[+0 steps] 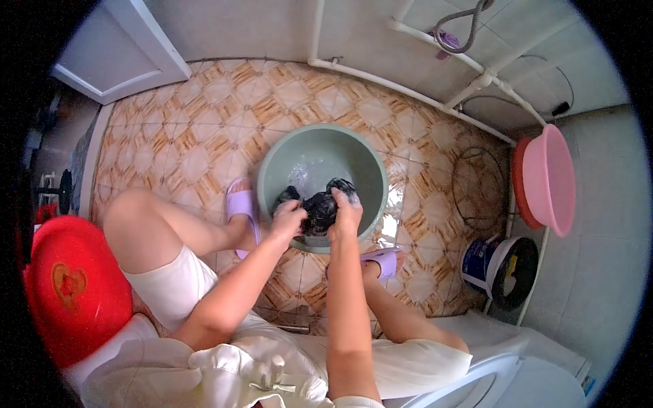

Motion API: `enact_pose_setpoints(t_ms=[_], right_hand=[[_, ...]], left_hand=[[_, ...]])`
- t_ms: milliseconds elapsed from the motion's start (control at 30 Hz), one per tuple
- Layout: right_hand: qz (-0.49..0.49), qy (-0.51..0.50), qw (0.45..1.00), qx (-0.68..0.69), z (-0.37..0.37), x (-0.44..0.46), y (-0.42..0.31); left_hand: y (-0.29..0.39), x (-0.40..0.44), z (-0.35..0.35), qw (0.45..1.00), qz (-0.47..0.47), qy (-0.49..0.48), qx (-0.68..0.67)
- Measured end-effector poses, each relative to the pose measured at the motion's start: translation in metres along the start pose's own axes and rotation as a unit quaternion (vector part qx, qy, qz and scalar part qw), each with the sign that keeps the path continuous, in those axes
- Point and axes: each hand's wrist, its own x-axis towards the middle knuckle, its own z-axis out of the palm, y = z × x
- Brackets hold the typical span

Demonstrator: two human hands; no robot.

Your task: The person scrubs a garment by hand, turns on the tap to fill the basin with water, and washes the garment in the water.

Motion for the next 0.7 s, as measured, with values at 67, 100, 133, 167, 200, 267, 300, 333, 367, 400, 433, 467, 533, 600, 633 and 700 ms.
enact_pose_setpoints(t_ms=[67, 100, 133, 167, 200, 267, 300, 333, 367, 400, 433, 467, 533, 600, 633, 700], right_hand=[[-0.044, 0.023, 0.998, 0.028, 0.014, -0.020, 0.001], [-0.091, 0.048, 0.993, 0.056, 0.017, -0.028, 0.006], [-0.092, 0.069, 0.993, 0.021, 0.020, -0.036, 0.015], [-0.111, 0.082, 0.990, 0.032, 0.024, -0.046, 0.029], [-0.115, 0.087, 0.989, -0.039, 0.027, -0.057, 0.040], [-0.166, 0.085, 0.970, -0.158, 0.027, -0.072, 0.066], [-0.212, 0.078, 0.952, -0.207, 0.024, -0.072, 0.078], [-0.285, 0.125, 0.849, -0.426, 0.022, -0.070, 0.075], [-0.284, 0.126, 0.850, -0.426, 0.014, -0.060, 0.070], [-0.296, 0.178, 0.814, -0.467, 0.002, -0.042, 0.064], [-0.307, 0.227, 0.775, -0.504, -0.003, -0.027, 0.056], [-0.305, 0.227, 0.776, -0.503, -0.005, -0.021, 0.049], [-0.249, 0.077, 0.886, -0.384, -0.010, -0.013, 0.037], [-0.319, -0.002, 0.875, -0.365, -0.005, -0.036, 0.050], [-0.370, -0.009, 0.835, -0.407, 0.008, -0.055, 0.052], [-0.450, 0.083, 0.740, -0.493, 0.044, -0.089, 0.051]], left_hand=[[-0.030, 0.026, -0.002, 0.940, -0.170, -0.006, -0.296], [-0.039, 0.028, -0.002, 0.906, -0.165, -0.046, -0.386], [-0.020, 0.017, -0.006, 0.868, -0.256, -0.121, -0.409], [0.000, 0.005, -0.008, 0.815, -0.344, -0.194, -0.424], [-0.025, 0.018, 0.009, 0.759, -0.283, -0.258, -0.526], [-0.053, 0.019, 0.011, 0.770, -0.261, -0.248, -0.527], [-0.050, 0.010, 0.008, 0.754, -0.214, -0.270, -0.559], [-0.041, -0.003, 0.003, 0.735, -0.167, -0.291, -0.589], [-0.030, -0.019, 0.005, 0.797, -0.187, -0.122, -0.561], [-0.042, -0.005, 0.020, 0.814, -0.195, -0.143, -0.528], [-0.060, 0.017, 0.034, 0.831, -0.202, -0.164, -0.492], [-0.073, 0.026, 0.037, 0.791, -0.166, -0.203, -0.552], [-0.047, 0.012, 0.022, 0.778, -0.176, -0.196, -0.570], [-0.011, 0.003, 0.007, 0.745, -0.184, -0.186, -0.614], [-0.014, 0.007, 0.000, 0.712, -0.146, -0.240, -0.644], [-0.008, 0.003, 0.002, 0.692, -0.153, -0.235, -0.666]])
